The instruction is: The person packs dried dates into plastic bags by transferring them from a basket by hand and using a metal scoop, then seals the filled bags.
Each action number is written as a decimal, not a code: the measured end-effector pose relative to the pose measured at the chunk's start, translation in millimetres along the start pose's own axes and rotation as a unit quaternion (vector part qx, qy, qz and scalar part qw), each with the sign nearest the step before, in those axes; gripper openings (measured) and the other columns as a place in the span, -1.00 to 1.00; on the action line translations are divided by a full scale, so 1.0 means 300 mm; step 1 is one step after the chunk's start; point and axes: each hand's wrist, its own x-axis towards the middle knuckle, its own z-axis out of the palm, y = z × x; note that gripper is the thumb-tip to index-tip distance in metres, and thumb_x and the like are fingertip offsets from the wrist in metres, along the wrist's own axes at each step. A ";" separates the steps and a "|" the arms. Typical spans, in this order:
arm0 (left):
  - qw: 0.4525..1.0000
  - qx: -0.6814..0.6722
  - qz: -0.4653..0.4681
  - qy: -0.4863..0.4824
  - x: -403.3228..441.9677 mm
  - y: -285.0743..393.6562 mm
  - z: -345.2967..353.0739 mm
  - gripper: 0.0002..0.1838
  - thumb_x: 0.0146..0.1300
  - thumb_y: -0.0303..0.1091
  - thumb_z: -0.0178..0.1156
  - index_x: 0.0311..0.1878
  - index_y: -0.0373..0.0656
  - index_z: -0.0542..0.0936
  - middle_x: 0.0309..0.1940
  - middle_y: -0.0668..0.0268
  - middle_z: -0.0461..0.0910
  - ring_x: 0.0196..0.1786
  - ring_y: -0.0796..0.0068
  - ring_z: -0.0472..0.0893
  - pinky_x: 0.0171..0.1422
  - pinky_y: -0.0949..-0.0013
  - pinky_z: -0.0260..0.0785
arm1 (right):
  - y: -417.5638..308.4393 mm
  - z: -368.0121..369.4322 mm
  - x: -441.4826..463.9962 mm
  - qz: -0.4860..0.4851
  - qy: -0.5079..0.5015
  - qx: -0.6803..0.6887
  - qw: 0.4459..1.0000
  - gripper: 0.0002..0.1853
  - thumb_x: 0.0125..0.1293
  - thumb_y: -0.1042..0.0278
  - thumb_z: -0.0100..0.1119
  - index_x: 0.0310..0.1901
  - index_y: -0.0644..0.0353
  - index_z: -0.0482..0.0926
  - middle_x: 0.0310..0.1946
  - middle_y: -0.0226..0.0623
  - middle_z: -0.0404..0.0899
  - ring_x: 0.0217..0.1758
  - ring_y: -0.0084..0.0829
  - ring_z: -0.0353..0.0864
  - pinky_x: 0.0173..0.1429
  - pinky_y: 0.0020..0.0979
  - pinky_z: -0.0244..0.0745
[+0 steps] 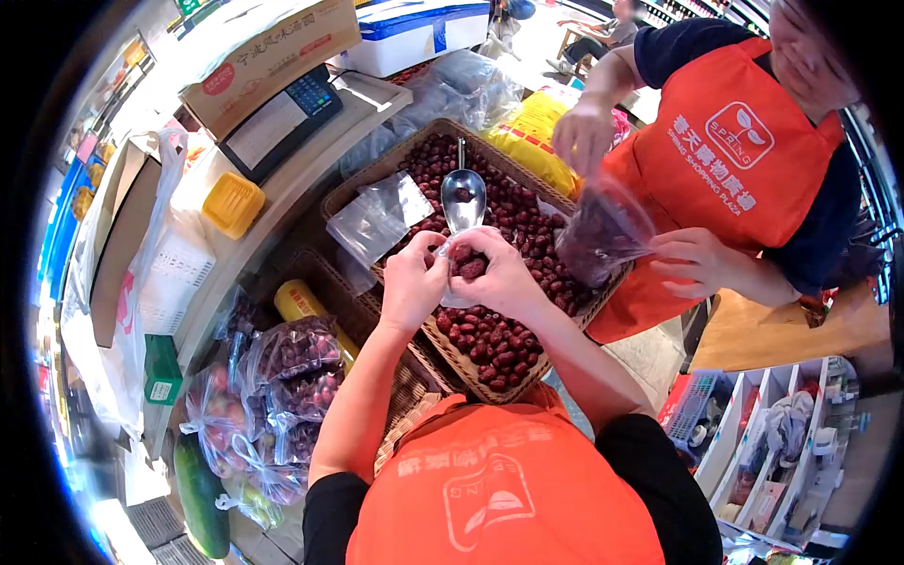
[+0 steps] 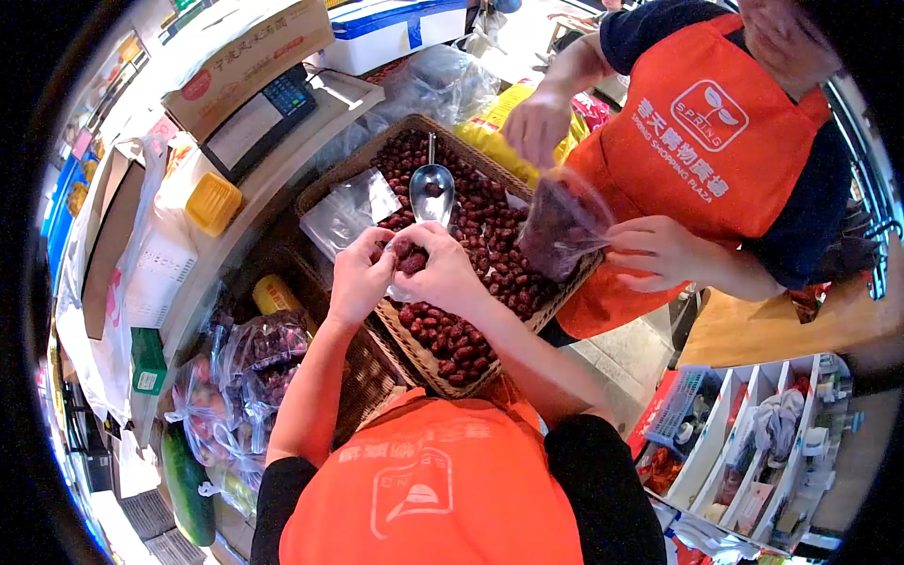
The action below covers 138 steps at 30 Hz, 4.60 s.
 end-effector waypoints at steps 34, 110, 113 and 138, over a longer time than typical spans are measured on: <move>0.999 -0.007 -0.024 0.036 -0.051 -0.038 -0.060 -0.73 0.07 -0.39 0.14 -0.12 -0.19 0.59 -0.61 0.16 0.55 -0.53 0.34 0.56 -0.32 0.30 0.42 | 0.270 0.031 -0.249 0.138 -0.445 -0.385 0.797 -0.26 -0.20 0.07 0.40 0.17 -0.21 0.46 0.17 -0.15 0.28 0.16 0.00 0.38 0.12 -0.06 0.47; 0.999 -0.036 -0.008 0.009 0.033 -0.003 -0.072 -0.69 0.04 -0.38 0.12 -0.13 -0.28 0.59 -0.53 0.13 0.61 -0.46 0.40 0.61 -0.27 0.34 0.44 | -0.110 -0.098 -0.027 0.189 -0.150 0.434 0.868 -0.59 -0.08 0.68 0.21 -0.12 0.16 0.47 -0.34 -0.44 0.51 -0.51 -0.67 0.44 -0.49 -0.61 0.35; 0.998 -0.054 -0.024 0.016 0.047 -0.011 -0.074 -0.70 0.03 -0.38 0.13 -0.14 -0.27 0.59 -0.54 0.15 0.60 -0.47 0.43 0.59 -0.28 0.36 0.43 | -0.054 0.016 0.005 0.121 -0.133 0.342 0.922 -0.63 -0.01 0.54 0.28 -0.10 0.19 0.48 -0.23 -0.34 0.53 -0.34 -0.53 0.56 -0.34 -0.55 0.46; 1.000 -0.003 0.020 -0.007 -0.076 -0.110 -0.061 -0.69 0.06 -0.56 0.18 -0.06 -0.24 0.50 -0.37 0.13 0.51 -0.42 0.24 0.54 -0.28 0.30 0.41 | 0.665 0.093 0.569 0.045 -0.141 -0.475 0.868 -0.41 0.01 0.34 0.27 0.17 -0.04 0.42 0.30 -0.21 0.23 0.36 -0.04 0.17 0.26 -0.02 0.30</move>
